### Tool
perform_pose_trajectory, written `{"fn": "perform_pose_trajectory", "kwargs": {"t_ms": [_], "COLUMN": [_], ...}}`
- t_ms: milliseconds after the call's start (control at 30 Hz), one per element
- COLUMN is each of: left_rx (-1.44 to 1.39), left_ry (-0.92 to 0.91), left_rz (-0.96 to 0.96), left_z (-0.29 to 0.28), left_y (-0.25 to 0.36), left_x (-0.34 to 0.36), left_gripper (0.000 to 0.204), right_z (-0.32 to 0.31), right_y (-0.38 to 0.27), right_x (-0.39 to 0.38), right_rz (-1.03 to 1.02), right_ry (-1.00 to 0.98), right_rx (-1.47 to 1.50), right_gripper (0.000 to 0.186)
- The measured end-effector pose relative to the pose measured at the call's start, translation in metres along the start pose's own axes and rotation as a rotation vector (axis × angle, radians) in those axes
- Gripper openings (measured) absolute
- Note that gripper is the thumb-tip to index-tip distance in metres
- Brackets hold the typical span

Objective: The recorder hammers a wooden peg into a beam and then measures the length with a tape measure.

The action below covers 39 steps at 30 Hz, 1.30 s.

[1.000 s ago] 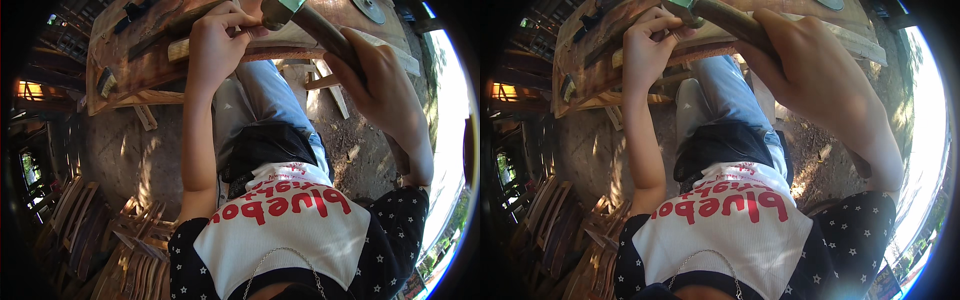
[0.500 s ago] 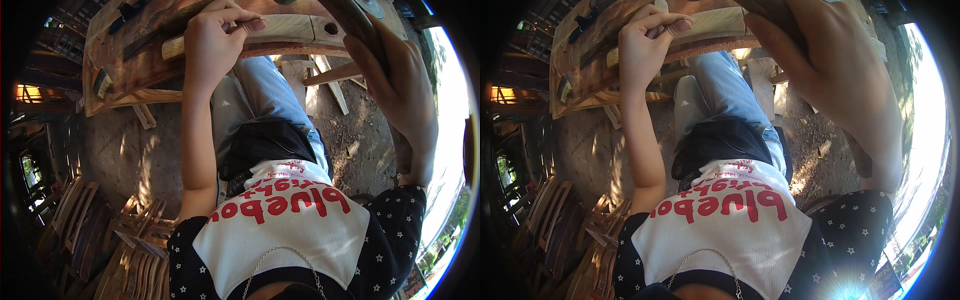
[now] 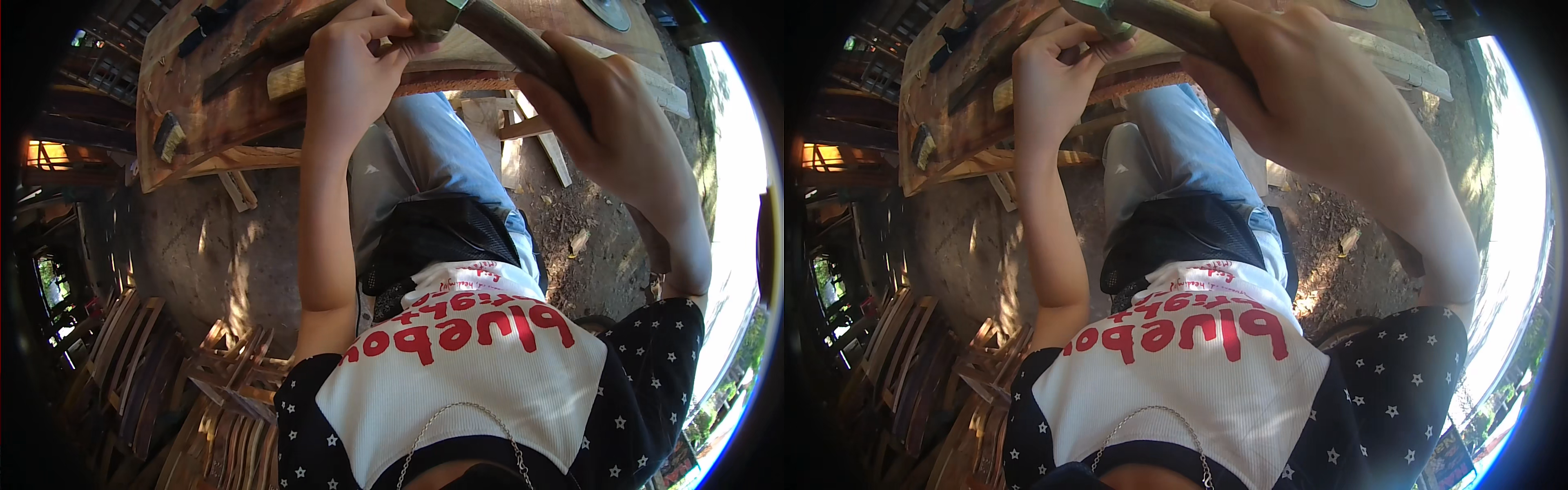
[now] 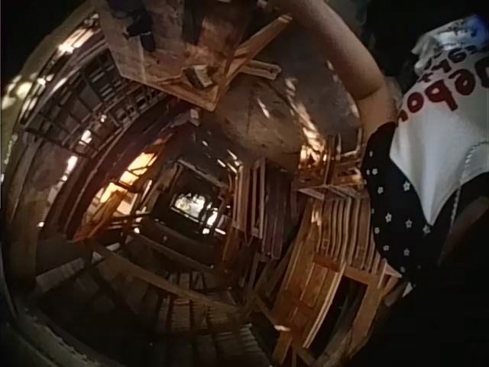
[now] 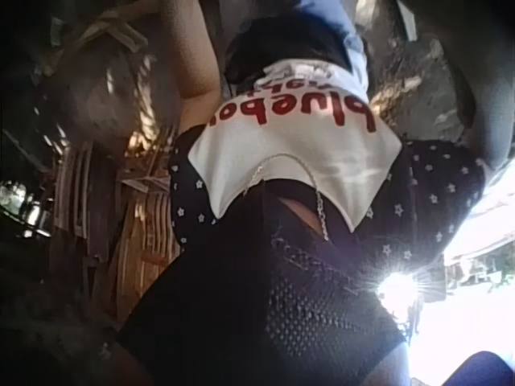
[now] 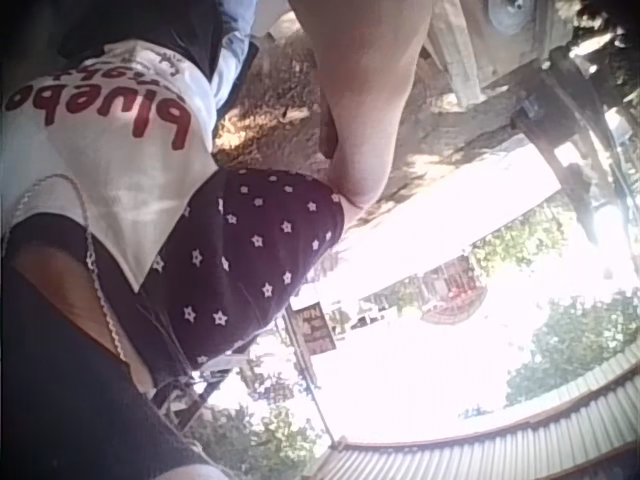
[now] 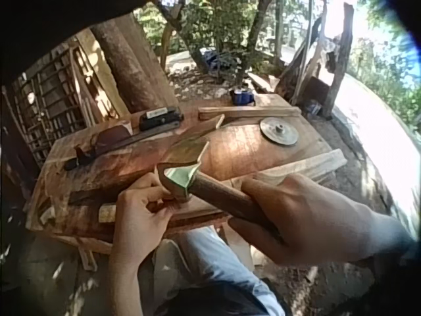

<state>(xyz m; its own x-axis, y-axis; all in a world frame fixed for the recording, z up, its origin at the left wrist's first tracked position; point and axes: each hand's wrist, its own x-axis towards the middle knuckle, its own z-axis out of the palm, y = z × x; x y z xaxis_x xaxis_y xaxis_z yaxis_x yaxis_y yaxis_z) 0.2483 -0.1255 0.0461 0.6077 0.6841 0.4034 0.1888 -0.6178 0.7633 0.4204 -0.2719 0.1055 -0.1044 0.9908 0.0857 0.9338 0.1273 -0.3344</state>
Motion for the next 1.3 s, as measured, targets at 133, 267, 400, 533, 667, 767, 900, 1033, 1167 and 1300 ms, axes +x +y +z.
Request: {"fn": "perform_pose_trajectory", "kwargs": {"t_ms": [133,267,400,533,667,767,900,1033,1167,1300], "left_rx": [0.1,0.116,0.05,0.037,-0.086,0.009,0.067,-0.005,0.049,-0.121], "left_ry": [-0.082,0.001,0.001,-0.002,-0.004,-0.018,0.012,-0.007,0.0,0.049], "left_rz": [-0.107,0.023,0.004,-0.008,0.059,-0.02,0.029,0.017,-0.012,0.033], "left_z": [-0.001,0.006,0.003,0.006,0.002,0.006,0.002,0.004,0.003,0.007], "left_y": [-0.018,-0.025,-0.024,-0.022,-0.036,-0.024,-0.024,-0.021,-0.021,-0.032], "left_x": [-0.008,-0.007,-0.008,-0.006,-0.009,-0.009,-0.007,-0.005,-0.007,-0.004], "left_gripper": [0.018,0.019,0.019,0.018,0.017,0.017,0.017,0.018,0.017,0.013], "right_z": [-0.01,0.002,-0.006,0.003,-0.011,0.006,-0.004,0.003,-0.002,-0.005], "right_y": [-0.017,-0.002,-0.013,-0.003,-0.016,-0.006,-0.019,-0.007,-0.01,-0.001], "right_x": [0.002,0.002,0.001,0.002,0.004,-0.001,-0.009,-0.006,-0.005,-0.012], "right_rz": [0.027,0.005,-0.023,0.058,0.074,0.018,0.062,-0.05,0.154,-0.14], "right_ry": [0.218,0.042,0.283,0.04,0.132,0.113,0.242,0.324,0.033,0.411], "right_rx": [0.202,0.078,0.156,0.094,0.019,-0.059,-0.124,-0.265,0.068,-0.214], "right_gripper": [0.027,0.031,0.027,0.027,0.027,0.029,0.033,0.037,0.042,0.041]}}
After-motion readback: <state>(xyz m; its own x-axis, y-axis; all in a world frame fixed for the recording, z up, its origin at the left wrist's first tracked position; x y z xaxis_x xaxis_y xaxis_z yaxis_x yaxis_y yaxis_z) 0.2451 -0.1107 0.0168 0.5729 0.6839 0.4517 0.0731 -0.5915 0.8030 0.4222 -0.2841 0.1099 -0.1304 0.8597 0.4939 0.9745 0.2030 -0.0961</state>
